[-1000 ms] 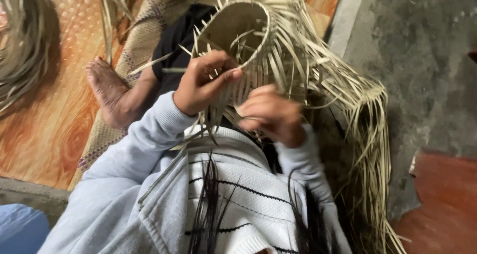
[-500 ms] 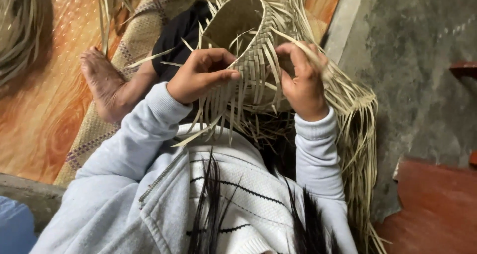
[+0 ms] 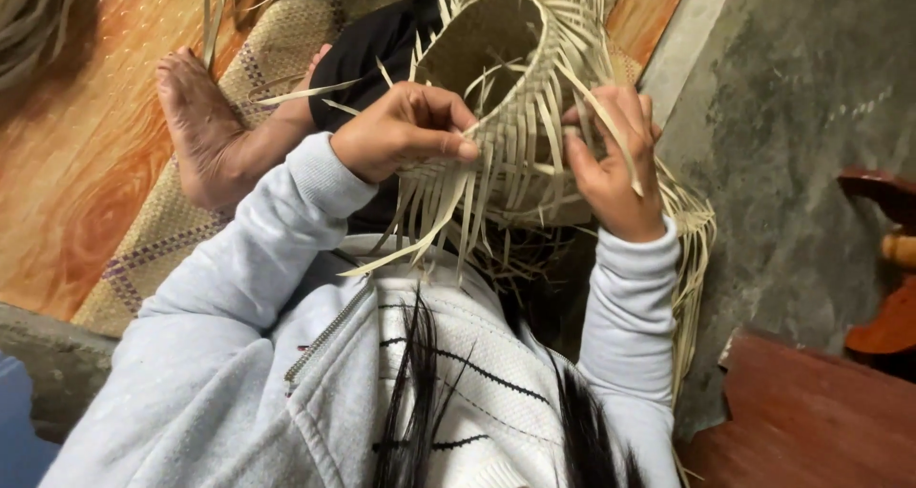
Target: Weaving the rim of a straw basket by tucking in loose ends of straw strands.
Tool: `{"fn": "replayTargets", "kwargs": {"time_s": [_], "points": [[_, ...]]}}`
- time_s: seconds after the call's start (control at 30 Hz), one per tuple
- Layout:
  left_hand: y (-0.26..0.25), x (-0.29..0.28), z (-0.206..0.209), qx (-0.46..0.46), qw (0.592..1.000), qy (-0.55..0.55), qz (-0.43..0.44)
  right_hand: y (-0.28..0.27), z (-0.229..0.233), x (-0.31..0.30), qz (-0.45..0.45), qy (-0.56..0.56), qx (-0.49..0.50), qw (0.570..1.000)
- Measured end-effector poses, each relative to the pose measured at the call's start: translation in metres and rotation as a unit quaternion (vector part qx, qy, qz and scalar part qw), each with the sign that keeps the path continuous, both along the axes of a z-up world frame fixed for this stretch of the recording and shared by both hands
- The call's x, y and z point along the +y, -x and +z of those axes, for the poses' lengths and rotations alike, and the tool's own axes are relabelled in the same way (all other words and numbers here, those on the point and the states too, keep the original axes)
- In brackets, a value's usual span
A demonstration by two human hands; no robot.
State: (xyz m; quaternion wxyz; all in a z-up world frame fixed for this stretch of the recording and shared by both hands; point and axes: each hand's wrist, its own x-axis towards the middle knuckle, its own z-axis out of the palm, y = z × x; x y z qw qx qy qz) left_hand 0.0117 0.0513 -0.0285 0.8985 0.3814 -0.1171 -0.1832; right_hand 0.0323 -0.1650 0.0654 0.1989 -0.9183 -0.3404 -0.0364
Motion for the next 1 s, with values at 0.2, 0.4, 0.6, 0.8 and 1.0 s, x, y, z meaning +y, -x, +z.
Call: {"fn": "replayTargets", "kwargs": {"time_s": [0.2,0.4,0.6,0.8,1.0], "points": [[-0.002,0.004,-0.006,-0.005,0.999,0.022,-0.027,-0.002,-0.001,0.003,0.056,-0.128,0.158,0.977],[0.005,0.02,0.007,-0.015,1.0,0.012,-0.009,0.009,-0.007,0.018,0.017,-0.172,0.161,0.972],[0.009,0.034,0.007,-0.048,0.999,-0.005,-0.01,0.015,0.001,0.022,0.015,-0.089,0.071,0.993],[0.012,0.036,0.008,-0.066,0.998,-0.024,-0.007,0.035,0.021,0.054,-0.105,-0.163,0.254,0.947],[0.013,0.031,0.006,-0.108,0.992,-0.062,0.005,0.032,0.022,0.07,-0.043,-0.049,0.125,0.99]]}}
